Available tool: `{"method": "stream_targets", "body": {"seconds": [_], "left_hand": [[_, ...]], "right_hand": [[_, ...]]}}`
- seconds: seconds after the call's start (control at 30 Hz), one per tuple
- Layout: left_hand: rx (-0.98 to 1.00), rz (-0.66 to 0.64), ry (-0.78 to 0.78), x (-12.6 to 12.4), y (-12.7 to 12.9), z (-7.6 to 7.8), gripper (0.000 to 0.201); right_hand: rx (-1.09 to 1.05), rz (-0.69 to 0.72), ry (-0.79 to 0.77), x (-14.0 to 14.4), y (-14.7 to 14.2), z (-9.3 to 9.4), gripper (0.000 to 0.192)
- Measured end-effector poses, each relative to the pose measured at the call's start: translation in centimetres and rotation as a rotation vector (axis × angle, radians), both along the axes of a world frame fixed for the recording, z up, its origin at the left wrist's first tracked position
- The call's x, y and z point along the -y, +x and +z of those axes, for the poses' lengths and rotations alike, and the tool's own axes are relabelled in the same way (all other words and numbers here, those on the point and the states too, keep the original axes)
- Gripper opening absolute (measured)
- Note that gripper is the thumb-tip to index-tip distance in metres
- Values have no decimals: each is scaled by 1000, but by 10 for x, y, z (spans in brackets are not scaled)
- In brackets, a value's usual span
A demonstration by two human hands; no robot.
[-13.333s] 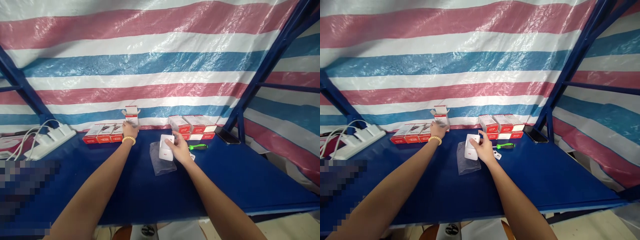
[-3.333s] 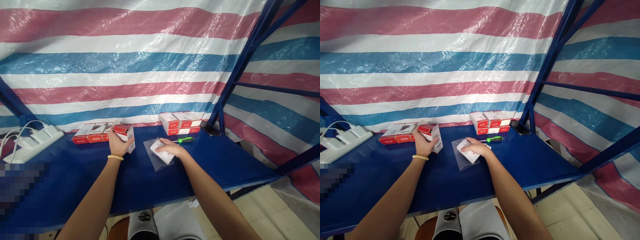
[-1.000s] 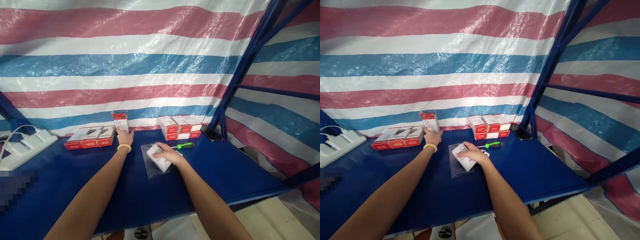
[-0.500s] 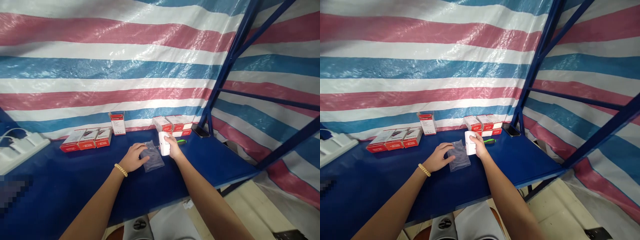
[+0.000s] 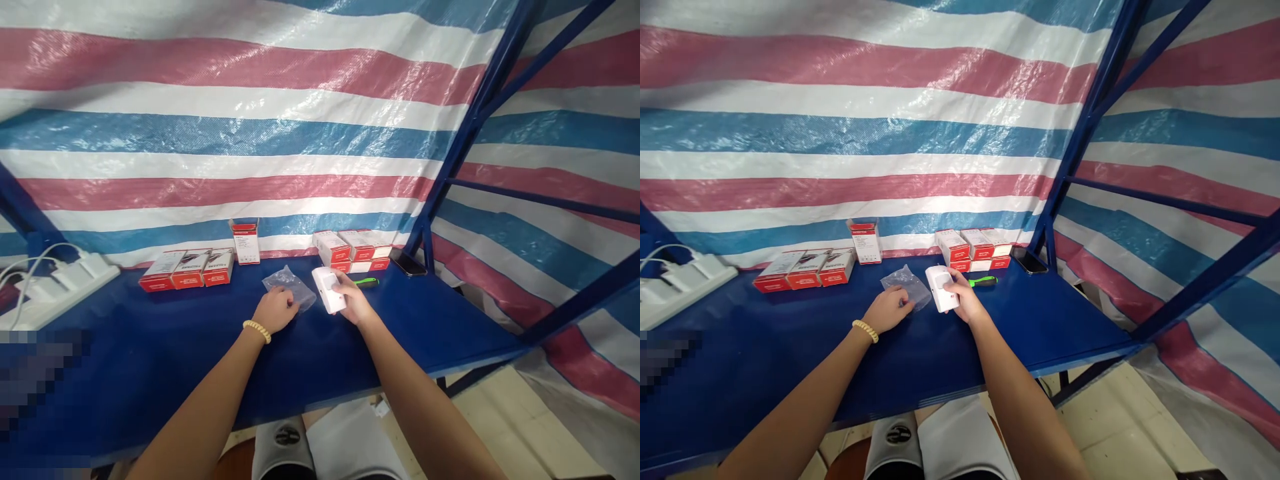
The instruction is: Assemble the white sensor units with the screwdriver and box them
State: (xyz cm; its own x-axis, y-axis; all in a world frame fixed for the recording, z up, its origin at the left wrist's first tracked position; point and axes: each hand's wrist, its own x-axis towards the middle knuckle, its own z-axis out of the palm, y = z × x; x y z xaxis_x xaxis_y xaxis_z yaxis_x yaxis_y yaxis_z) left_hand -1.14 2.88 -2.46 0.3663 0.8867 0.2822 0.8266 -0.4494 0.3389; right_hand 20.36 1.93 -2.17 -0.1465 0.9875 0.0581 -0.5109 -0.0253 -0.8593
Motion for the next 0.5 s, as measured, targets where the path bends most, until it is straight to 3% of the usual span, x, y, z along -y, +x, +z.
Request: {"method": "stream_targets", "body": {"seconds": [0.17, 0.27, 0.5], "left_hand": [[255, 152, 149, -4, 1, 1, 17], [283, 178, 212, -3, 3, 3, 18], [238, 154, 210, 3, 5, 3, 10]], "right_hand": [[103, 208, -37, 3, 1, 2, 61], [151, 298, -54, 3, 3, 1, 63], [253, 305, -65, 6, 1, 4, 56]]}}
